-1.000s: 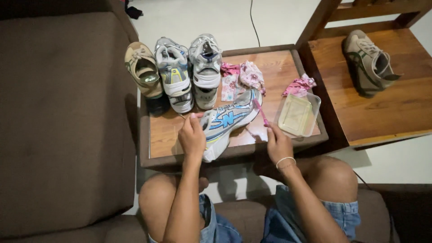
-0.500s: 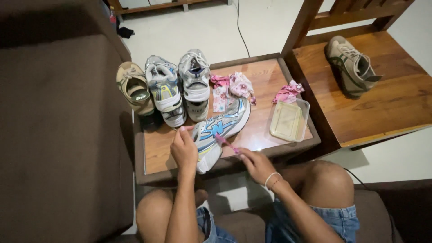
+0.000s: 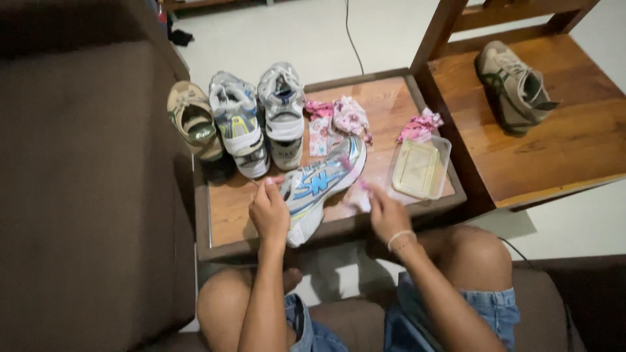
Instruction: The person scrubs a white and blue sneaker with a pink toothbrush, repeatedly dipping the brush into a container of liquid. They focus on the upper mesh and side panels of the shoe while seated on a sofa.
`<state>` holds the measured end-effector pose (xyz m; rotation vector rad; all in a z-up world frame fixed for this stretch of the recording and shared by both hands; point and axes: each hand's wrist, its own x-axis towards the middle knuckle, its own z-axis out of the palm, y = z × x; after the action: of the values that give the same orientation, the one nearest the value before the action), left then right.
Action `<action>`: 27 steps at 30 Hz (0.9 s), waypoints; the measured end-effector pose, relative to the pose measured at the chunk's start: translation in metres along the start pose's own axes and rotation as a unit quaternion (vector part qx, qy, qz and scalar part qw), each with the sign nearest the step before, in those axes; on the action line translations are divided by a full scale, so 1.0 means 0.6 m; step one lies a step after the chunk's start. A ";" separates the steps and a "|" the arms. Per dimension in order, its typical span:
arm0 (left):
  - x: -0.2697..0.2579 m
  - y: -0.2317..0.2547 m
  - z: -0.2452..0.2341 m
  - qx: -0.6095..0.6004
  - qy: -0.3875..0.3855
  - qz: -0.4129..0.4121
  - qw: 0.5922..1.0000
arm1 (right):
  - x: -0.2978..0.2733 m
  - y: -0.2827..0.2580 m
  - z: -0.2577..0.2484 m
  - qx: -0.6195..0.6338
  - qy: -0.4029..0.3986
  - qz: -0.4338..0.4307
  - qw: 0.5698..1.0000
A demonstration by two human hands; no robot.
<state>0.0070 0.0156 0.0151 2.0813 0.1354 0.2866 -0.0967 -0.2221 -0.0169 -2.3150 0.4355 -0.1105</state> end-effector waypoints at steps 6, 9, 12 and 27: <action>-0.005 0.002 -0.002 0.002 0.004 -0.005 1.000 | -0.021 -0.002 0.017 0.049 -0.013 -0.075 0.996; -0.010 0.004 -0.003 0.013 -0.006 0.024 1.000 | 0.012 0.018 -0.016 0.003 0.075 0.001 0.997; -0.018 0.001 -0.002 0.030 -0.027 0.033 0.999 | -0.036 -0.022 0.004 0.019 -0.031 -0.038 0.999; -0.032 0.003 0.005 0.068 -0.031 0.150 0.986 | 0.004 0.058 -0.030 -0.070 0.025 0.043 0.996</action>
<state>-0.0108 0.0083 0.0122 2.2436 -0.2031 0.4021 -0.1077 -0.2577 -0.0290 -2.4313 0.5841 -0.0991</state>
